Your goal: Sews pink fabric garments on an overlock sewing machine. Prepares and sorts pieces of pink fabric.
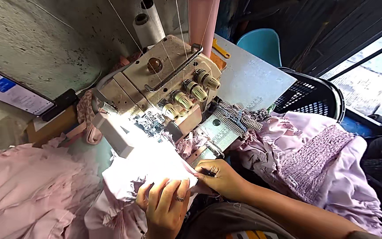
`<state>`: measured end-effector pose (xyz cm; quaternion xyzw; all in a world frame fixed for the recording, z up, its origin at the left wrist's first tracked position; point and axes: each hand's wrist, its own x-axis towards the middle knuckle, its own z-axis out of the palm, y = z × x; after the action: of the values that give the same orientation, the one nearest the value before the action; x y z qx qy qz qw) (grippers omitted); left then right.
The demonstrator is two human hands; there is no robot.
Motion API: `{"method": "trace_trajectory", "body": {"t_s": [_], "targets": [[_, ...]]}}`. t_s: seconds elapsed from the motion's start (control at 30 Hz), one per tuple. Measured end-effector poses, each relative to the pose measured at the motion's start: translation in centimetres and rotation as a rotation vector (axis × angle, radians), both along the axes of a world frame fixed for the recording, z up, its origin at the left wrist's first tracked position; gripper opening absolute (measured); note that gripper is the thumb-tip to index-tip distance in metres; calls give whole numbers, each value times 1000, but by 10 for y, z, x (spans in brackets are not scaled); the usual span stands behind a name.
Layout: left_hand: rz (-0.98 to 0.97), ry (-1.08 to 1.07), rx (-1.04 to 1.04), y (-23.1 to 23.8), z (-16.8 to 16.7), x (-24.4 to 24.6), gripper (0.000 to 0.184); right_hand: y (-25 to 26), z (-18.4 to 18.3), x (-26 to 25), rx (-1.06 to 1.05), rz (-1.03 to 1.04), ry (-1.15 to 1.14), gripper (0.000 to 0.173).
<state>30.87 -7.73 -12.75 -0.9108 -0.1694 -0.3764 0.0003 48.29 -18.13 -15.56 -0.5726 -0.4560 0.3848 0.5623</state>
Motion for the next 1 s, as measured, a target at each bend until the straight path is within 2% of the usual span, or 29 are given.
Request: {"method": "trace_trajectory", "body": {"t_s": [0.2,0.3,0.43,0.53,0.6,0.67,0.7,0.77,0.83,0.87,0.93,1.0], "targets": [[6,24,-11,-4,-5,-2,13,-5,11,5,-195,88,361,6],[15,40,4,-5,-6,-3,11,-6,14,7,-213,106,438,9],[28,47,23,-4,-7,-3,12,-5,13,8,-173,111,407,16],[49,5,30,-8,-9,-2,9,0,14,3,-133,74,311,16],[47,-52,-41,-21,-14,-5,9,3,15,3,-141,64,292,14],[13,-49,-200,-42,-31,-14,20,4,15,5,-136,53,284,13],[51,20,-260,-50,-43,-22,32,4,16,5,-136,45,279,13],[247,264,-293,-52,-60,-41,69,4,18,5,-122,19,265,11],[451,496,-315,-29,-53,-65,88,3,20,2,-86,-4,248,11],[543,540,-274,-14,-44,-76,88,2,21,-2,-70,-7,253,11],[653,494,-109,23,-30,-93,81,4,21,-13,-62,0,288,11],[655,488,-62,50,-26,-104,77,8,15,-25,-85,8,347,9]]}}
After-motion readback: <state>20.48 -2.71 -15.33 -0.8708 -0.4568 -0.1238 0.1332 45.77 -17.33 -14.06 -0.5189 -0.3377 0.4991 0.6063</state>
